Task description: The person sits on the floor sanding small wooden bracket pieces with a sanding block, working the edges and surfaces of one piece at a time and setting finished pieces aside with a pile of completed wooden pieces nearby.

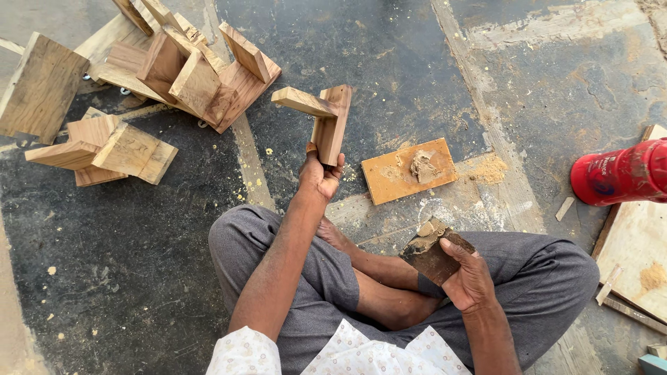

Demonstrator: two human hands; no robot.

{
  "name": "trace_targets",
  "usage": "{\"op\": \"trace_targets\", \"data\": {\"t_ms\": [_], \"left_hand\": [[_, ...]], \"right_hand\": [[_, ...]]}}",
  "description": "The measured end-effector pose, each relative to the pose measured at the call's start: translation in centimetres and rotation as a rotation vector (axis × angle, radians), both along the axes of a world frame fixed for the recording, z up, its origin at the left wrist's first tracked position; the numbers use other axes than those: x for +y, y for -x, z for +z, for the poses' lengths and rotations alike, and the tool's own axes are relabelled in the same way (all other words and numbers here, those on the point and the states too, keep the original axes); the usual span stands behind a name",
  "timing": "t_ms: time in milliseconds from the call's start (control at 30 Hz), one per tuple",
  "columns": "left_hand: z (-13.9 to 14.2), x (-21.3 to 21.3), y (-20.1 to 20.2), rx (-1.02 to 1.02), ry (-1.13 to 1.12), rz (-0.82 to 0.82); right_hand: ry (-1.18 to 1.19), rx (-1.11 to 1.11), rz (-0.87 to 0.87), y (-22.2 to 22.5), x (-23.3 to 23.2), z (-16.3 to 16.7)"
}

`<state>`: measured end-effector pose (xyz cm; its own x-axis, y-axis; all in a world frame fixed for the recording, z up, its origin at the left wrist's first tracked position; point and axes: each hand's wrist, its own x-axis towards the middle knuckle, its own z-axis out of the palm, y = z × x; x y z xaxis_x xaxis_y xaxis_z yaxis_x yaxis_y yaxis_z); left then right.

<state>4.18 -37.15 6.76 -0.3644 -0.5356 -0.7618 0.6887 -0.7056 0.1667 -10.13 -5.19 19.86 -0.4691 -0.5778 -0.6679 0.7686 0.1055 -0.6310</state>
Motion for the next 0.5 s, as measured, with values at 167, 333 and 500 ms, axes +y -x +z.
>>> {"op": "trace_targets", "data": {"t_ms": [167,333,500], "left_hand": [[-0.2,-0.1,-0.4,-0.242,0.235,-0.122],[0.9,-1.2,-1.7,-0.593,0.623,-0.311],[1.3,-1.8,-1.9,-0.841,0.827,-0.616]], "right_hand": [[0.015,0.036,0.015,-0.1,-0.3,0.4],[-0.023,1.108,0.553,3.1,-3.1,5.8],[0.044,2.074,1.390,5.0,-9.4,10.5]]}}
